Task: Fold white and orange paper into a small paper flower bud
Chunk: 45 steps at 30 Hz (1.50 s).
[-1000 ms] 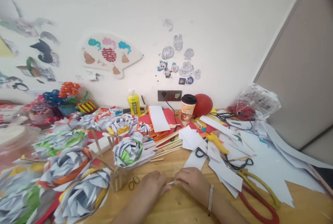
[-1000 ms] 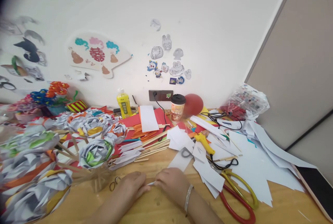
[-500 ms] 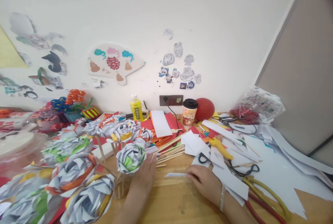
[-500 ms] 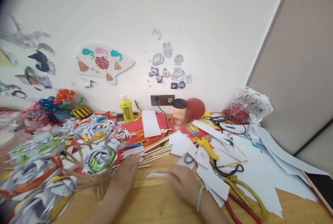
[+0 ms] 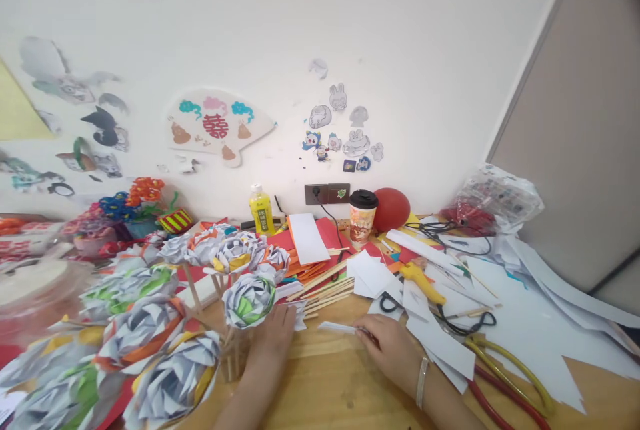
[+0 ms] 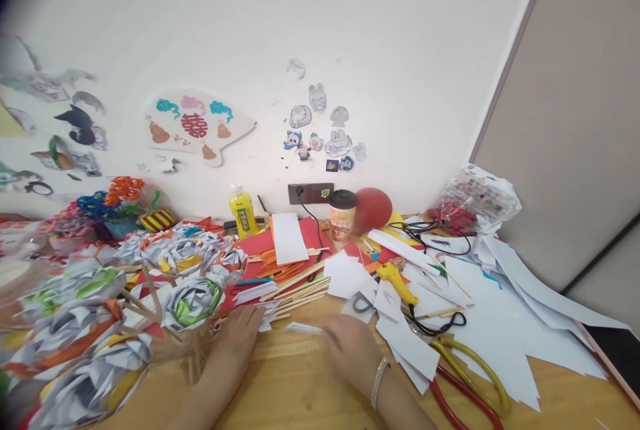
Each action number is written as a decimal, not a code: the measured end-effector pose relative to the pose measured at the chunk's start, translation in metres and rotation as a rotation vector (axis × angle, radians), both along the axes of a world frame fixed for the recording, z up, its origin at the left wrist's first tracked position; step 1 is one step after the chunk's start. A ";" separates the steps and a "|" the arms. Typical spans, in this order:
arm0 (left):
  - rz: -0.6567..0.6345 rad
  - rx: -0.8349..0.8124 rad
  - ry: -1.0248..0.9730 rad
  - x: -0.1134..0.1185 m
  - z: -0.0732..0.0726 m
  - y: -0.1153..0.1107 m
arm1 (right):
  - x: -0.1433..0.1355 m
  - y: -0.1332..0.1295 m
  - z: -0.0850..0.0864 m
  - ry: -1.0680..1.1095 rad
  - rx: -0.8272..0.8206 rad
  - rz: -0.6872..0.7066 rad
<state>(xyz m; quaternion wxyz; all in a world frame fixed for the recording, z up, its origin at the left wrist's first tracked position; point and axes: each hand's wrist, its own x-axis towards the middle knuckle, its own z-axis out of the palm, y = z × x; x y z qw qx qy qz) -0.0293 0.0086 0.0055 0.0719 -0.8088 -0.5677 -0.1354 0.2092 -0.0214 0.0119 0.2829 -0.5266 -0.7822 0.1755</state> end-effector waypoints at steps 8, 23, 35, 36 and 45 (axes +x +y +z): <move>0.056 -0.117 0.068 0.004 -0.003 0.007 | 0.000 0.000 0.005 0.064 -0.033 -0.097; -0.104 -0.600 -1.230 0.043 -0.004 -0.023 | -0.040 -0.012 -0.018 0.578 -0.292 0.018; -0.159 -0.460 -1.074 0.046 -0.006 -0.039 | -0.028 -0.005 0.000 -0.004 0.118 0.062; -0.162 -0.454 -1.060 0.046 -0.007 -0.040 | -0.030 0.004 0.005 0.007 0.129 0.006; -0.196 -0.528 -1.135 0.043 -0.007 -0.044 | -0.115 0.092 0.005 -0.344 0.323 0.352</move>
